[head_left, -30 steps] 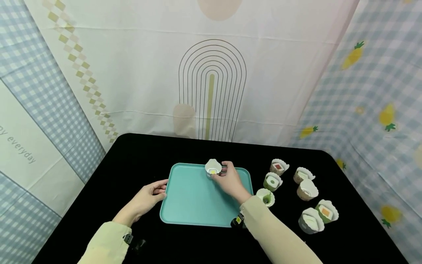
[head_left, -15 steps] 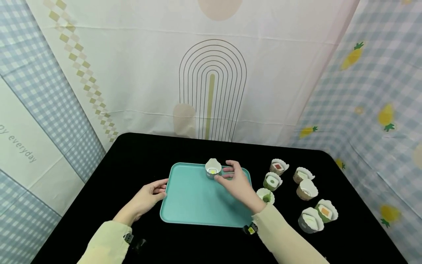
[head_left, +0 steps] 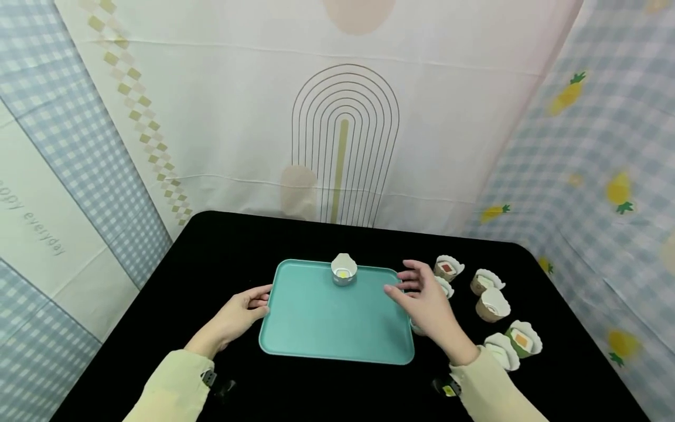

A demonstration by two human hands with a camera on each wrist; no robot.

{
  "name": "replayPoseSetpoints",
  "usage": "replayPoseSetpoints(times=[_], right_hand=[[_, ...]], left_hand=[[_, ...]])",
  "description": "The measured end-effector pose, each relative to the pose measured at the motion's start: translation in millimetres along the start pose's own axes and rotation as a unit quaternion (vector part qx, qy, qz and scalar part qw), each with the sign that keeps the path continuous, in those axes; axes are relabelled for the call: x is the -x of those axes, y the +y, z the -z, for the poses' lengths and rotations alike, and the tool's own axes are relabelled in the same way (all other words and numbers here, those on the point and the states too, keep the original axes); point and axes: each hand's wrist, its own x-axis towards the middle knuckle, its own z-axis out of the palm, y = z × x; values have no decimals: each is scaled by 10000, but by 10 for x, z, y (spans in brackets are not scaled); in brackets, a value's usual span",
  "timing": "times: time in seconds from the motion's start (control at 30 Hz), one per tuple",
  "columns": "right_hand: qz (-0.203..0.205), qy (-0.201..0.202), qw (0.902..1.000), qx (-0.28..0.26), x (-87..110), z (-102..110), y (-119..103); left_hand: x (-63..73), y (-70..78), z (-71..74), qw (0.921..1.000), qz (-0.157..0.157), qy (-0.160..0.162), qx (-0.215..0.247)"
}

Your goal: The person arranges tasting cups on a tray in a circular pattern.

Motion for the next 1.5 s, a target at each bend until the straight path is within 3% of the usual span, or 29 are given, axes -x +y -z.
replayPoseSetpoints(times=[0.2, 0.4, 0.53, 0.77, 0.97, 1.37, 1.5], right_hand=[[166, 479, 9980, 381, 168, 236, 201], [146, 892, 9932, 738, 330, 315, 364], [-66, 975, 9918, 828, 372, 297, 428], [-539, 1148, 9907, 486, 367, 224, 519], [-917, 925, 9915, 38, 390, 174, 589], [-1255, 569, 9900, 291, 406, 152, 784], [-1436, 311, 9891, -38, 396, 154, 849]], left_hand=[[0, 26, -62, 10000, 16, -56, 53], [3, 6, -67, 10000, 55, -5, -22], [8, -8, -48, 9999, 118, 22, -53], [19, -12, -14, 9999, 134, -5, -71], [17, -17, -15, 9998, 152, 20, -131], [-19, -11, -23, 9996, 200, 60, -203], [-20, 7, -5, 9996, 207, 18, -185]])
